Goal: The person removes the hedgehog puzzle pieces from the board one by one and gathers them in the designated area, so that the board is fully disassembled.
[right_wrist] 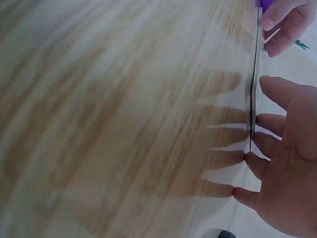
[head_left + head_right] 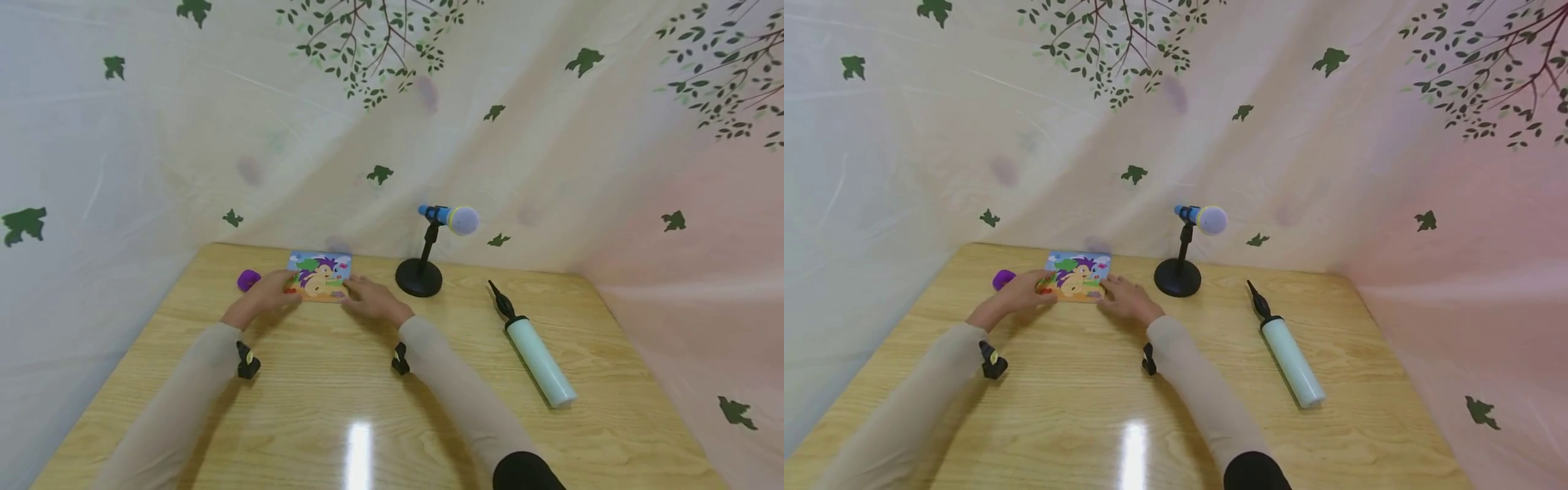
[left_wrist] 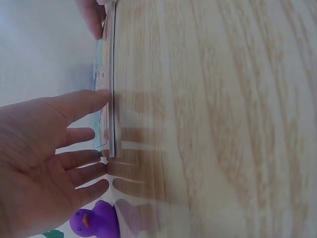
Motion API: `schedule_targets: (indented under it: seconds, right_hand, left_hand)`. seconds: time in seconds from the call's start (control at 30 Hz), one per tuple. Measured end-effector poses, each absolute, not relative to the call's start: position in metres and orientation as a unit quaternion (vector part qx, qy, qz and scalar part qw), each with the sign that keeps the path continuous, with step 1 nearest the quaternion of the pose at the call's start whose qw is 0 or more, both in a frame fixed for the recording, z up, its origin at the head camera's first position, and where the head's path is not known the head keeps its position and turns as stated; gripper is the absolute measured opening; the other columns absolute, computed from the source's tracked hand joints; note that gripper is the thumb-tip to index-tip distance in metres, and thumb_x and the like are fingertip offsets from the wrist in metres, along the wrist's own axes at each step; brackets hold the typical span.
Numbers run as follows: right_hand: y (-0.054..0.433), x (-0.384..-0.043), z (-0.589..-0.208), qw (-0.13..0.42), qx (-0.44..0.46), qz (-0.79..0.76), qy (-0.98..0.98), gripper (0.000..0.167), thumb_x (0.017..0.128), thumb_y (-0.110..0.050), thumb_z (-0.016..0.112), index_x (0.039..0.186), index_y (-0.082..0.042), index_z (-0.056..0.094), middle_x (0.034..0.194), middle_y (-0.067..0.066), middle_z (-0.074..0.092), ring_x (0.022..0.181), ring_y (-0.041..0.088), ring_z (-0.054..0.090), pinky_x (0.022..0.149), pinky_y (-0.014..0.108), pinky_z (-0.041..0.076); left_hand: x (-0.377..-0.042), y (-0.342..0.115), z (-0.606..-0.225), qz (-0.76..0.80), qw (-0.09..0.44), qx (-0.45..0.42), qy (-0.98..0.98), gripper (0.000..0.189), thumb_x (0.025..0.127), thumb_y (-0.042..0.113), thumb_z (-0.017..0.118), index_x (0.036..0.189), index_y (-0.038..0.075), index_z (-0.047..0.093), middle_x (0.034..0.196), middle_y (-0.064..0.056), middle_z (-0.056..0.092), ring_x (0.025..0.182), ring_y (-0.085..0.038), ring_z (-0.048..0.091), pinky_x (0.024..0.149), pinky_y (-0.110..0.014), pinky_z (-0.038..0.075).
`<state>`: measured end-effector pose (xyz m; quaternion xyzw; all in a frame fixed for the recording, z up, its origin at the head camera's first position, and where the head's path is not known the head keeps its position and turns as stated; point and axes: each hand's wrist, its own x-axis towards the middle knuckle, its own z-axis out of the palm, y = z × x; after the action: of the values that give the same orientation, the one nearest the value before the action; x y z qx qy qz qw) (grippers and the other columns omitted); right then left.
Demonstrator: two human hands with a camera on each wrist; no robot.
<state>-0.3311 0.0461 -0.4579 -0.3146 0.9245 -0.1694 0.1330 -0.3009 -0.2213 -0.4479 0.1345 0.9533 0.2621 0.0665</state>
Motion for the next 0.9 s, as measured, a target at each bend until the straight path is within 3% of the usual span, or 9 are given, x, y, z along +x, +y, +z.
schedule_targets:
  seconds: [0.4,0.5,0.57,0.63,0.73,0.8,0.9]
  right_hand:
    - [0.057,-0.331,-0.455,0.151,-0.303,-0.173,0.925,0.055,0.107,-0.031,0.051,0.155,-0.007,0.040,0.167,0.014,0.027,0.155,0.031,0.027,0.126,0.042,0.025]
    - [0.064,-0.326,-0.453,0.150,-0.309,-0.172,0.923,0.052,0.106,-0.027,0.055,0.152,-0.006,0.045,0.165,0.015,0.033,0.152,0.031,0.034,0.124,0.042,0.030]
    - [0.068,-0.323,-0.451,0.144,-0.316,-0.172,0.922,0.050,0.105,-0.027,0.057,0.149,-0.004,0.049,0.158,0.017,0.044,0.144,0.031,0.045,0.120,0.040,0.037]
    - [0.073,-0.319,-0.450,0.132,-0.327,-0.171,0.920,0.048,0.104,-0.027,0.059,0.145,-0.002,0.054,0.138,0.017,0.057,0.123,0.025,0.058,0.105,0.033,0.046]
    - [0.083,-0.313,-0.449,0.118,-0.342,-0.169,0.917,0.045,0.102,-0.027,0.063,0.137,0.001,0.061,0.110,0.014,0.058,0.091,0.018,0.050,0.080,0.030,0.040]
    - [0.091,-0.309,-0.448,0.117,-0.345,-0.168,0.916,0.044,0.101,-0.028,0.064,0.134,0.000,0.064,0.100,0.011,0.053,0.086,0.017,0.043,0.076,0.031,0.036]
    - [0.104,-0.301,-0.447,0.133,-0.338,-0.177,0.915,0.043,0.099,-0.023,0.067,0.134,0.000,0.064,0.104,0.013,0.054,0.093,0.020,0.050,0.081,0.032,0.041]
  left_hand:
    - [-0.297,-0.217,-0.445,0.218,0.091,0.144,0.961,0.065,0.095,0.027,0.071,0.147,-0.005,0.047,0.144,-0.036,0.046,0.130,-0.053,0.048,0.110,-0.064,0.040]
    - [-0.294,-0.215,-0.445,0.212,0.093,0.160,0.960,0.063,0.094,0.025,0.073,0.145,-0.003,0.051,0.141,-0.035,0.050,0.126,-0.051,0.052,0.107,-0.062,0.044]
    - [-0.290,-0.212,-0.443,0.209,0.101,0.167,0.958,0.062,0.093,0.024,0.073,0.145,-0.002,0.051,0.142,-0.034,0.049,0.128,-0.051,0.051,0.108,-0.063,0.042]
    - [-0.285,-0.209,-0.442,0.204,0.102,0.180,0.957,0.061,0.092,0.023,0.074,0.144,-0.001,0.053,0.139,-0.032,0.052,0.124,-0.050,0.054,0.107,-0.062,0.044]
    - [-0.280,-0.203,-0.442,0.197,0.089,0.218,0.952,0.059,0.088,0.020,0.077,0.139,-0.003,0.057,0.130,-0.029,0.059,0.115,-0.045,0.059,0.102,-0.059,0.048]
    - [-0.277,-0.198,-0.443,0.196,0.076,0.242,0.947,0.057,0.085,0.019,0.079,0.134,-0.004,0.061,0.122,-0.027,0.063,0.107,-0.040,0.062,0.098,-0.056,0.051]
    - [-0.271,-0.191,-0.443,0.203,0.079,0.260,0.941,0.056,0.083,0.017,0.081,0.132,-0.004,0.064,0.120,-0.025,0.064,0.103,-0.037,0.063,0.097,-0.055,0.052]
